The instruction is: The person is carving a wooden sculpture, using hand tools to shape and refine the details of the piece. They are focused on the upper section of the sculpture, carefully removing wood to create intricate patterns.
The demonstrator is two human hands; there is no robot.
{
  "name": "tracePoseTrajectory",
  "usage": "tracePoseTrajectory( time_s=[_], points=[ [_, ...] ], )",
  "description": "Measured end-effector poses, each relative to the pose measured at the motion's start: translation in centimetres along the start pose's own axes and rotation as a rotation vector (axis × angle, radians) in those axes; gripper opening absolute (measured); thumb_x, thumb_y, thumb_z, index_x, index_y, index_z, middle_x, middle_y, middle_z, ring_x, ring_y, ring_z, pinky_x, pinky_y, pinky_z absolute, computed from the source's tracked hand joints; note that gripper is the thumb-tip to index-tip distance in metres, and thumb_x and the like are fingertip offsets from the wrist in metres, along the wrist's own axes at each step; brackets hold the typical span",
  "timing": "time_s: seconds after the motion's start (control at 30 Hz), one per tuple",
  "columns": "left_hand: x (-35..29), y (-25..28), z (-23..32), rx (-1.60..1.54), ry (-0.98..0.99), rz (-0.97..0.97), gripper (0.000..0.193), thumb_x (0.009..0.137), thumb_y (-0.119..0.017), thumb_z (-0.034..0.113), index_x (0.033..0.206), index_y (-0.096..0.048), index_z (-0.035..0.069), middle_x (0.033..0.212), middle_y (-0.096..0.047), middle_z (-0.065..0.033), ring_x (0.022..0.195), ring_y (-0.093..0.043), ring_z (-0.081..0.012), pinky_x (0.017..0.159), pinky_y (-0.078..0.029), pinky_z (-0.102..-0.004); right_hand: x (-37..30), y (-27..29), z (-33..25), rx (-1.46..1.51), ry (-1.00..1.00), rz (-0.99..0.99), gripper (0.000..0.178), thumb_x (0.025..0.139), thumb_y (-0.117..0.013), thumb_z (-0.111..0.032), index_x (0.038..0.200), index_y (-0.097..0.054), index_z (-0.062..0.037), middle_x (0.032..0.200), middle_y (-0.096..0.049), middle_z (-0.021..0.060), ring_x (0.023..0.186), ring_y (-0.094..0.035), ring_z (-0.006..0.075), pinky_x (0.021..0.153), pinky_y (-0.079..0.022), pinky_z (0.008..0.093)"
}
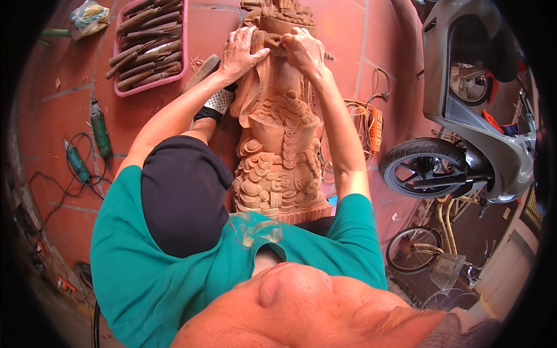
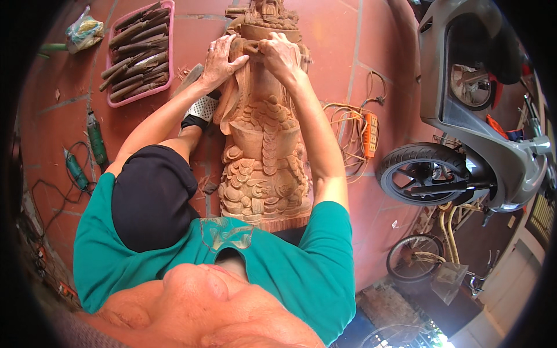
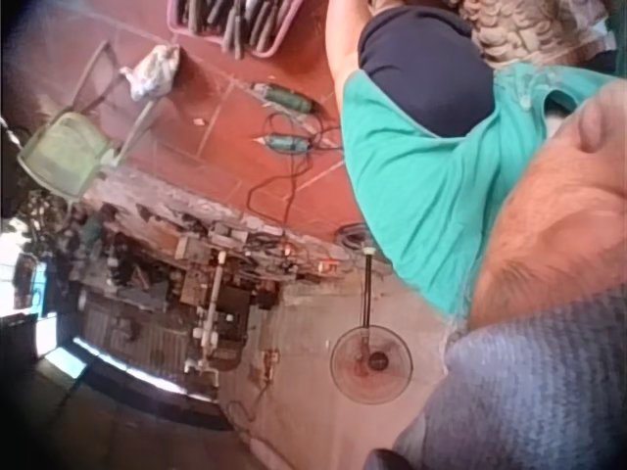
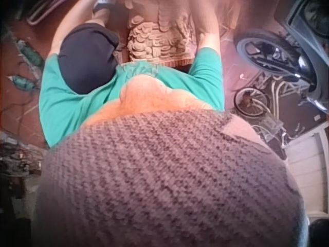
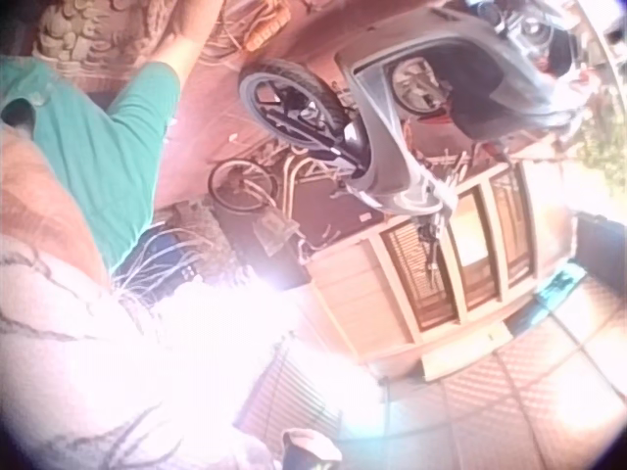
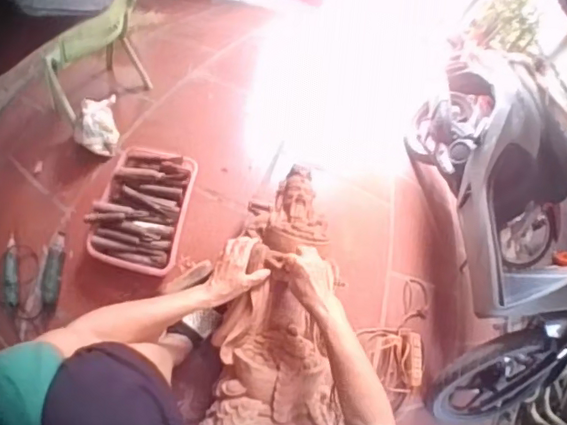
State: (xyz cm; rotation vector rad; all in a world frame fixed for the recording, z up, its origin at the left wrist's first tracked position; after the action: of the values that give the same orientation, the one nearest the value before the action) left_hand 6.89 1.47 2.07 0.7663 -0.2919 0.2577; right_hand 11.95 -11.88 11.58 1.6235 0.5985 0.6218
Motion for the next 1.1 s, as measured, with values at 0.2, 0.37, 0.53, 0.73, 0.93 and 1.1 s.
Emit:
tracePoseTrajectory(
  time_s=[0.2, 0.37, 0.53, 0.73, 0.93, 1.1],
  points=[
    [0.0, -0.1, 0.3, 0.008, 0.007, 0.000, 0.078, 0.083, -0.068, 0.050, 0.139, -0.044, 0.001, 0.139, -0.047, -0.0187, 0.130, -0.040, -0.0381, 0.108, -0.035, -0.0498, 2.8, 0.9, -1.2, -0.097, 0.110, -0.279, 0.039, 0.081, -0.071, -0.047, 0.080, -0.072, -0.0080, 0.077, -0.067, 0.0137, 0.078, -0.066, 0.0307, 0.071, -0.052, 0.0415],
    [0.0, 0.3, 0.5, -0.002, 0.002, -0.009, 0.074, 0.085, -0.068, 0.048, 0.139, -0.045, 0.002, 0.138, -0.048, -0.0187, 0.129, -0.042, -0.0373, 0.110, -0.033, -0.0471, 2.1, -0.5, 0.6, -0.327, -0.056, -0.409, 0.023, 0.086, -0.068, -0.031, 0.082, -0.074, -0.0097, 0.081, -0.068, 0.0117, 0.085, -0.067, 0.0298, 0.074, -0.054, 0.0430],
    [-0.3, 0.4, 0.3, 0.013, 0.011, 0.021, 0.073, 0.084, -0.068, 0.047, 0.138, -0.046, 0.002, 0.137, -0.049, -0.0186, 0.128, -0.043, -0.0374, 0.109, -0.034, -0.0471, 0.6, 2.2, 0.3, -0.125, -0.041, -0.115, 0.009, 0.083, -0.064, -0.012, 0.084, -0.073, -0.0104, 0.090, -0.068, 0.0088, 0.095, -0.065, 0.0267, 0.078, -0.054, 0.0404],
    [-0.1, 0.3, 0.8, -0.005, 0.008, 0.026, 0.074, 0.085, -0.068, 0.048, 0.139, -0.045, 0.003, 0.137, -0.049, -0.0181, 0.127, -0.044, -0.0368, 0.109, -0.034, -0.0473, -0.3, 0.2, -1.1, -0.080, -0.052, 0.162, 0.009, 0.078, -0.065, -0.008, 0.086, -0.068, -0.0060, 0.099, -0.062, 0.0112, 0.099, -0.062, 0.0281, 0.072, -0.057, 0.0388],
    [-0.1, 0.1, 0.3, 0.030, 0.005, 0.010, 0.075, 0.085, -0.067, 0.049, 0.139, -0.045, 0.003, 0.137, -0.048, -0.0184, 0.129, -0.042, -0.0372, 0.110, -0.034, -0.0474, -2.0, 0.1, -1.4, -0.236, -0.035, 0.141, 0.009, 0.081, -0.064, -0.010, 0.089, -0.068, -0.0095, 0.095, -0.062, 0.0076, 0.090, -0.063, 0.0262, 0.068, -0.056, 0.0364],
    [-0.5, 0.3, 0.6, 0.000, -0.014, 0.010, 0.078, 0.082, -0.068, 0.051, 0.137, -0.045, -0.001, 0.137, -0.047, -0.0189, 0.128, -0.041, -0.0372, 0.109, -0.034, -0.0484, -4.5, 1.2, 1.4, -0.006, -0.133, 0.247, 0.008, 0.082, -0.069, -0.016, 0.088, -0.070, -0.0102, 0.088, -0.064, 0.0056, 0.086, -0.064, 0.0261, 0.074, -0.055, 0.0379]
  ],
)
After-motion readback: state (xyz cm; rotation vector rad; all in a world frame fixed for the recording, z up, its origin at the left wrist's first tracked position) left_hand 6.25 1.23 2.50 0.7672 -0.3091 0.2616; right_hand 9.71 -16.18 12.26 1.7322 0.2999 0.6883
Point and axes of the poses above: each hand's wrist, its own x-axis towards the middle knuckle, its own y-axis out of the back of the hand, z = x × y, the point moved 7 cm from there along x, towards the middle knuckle
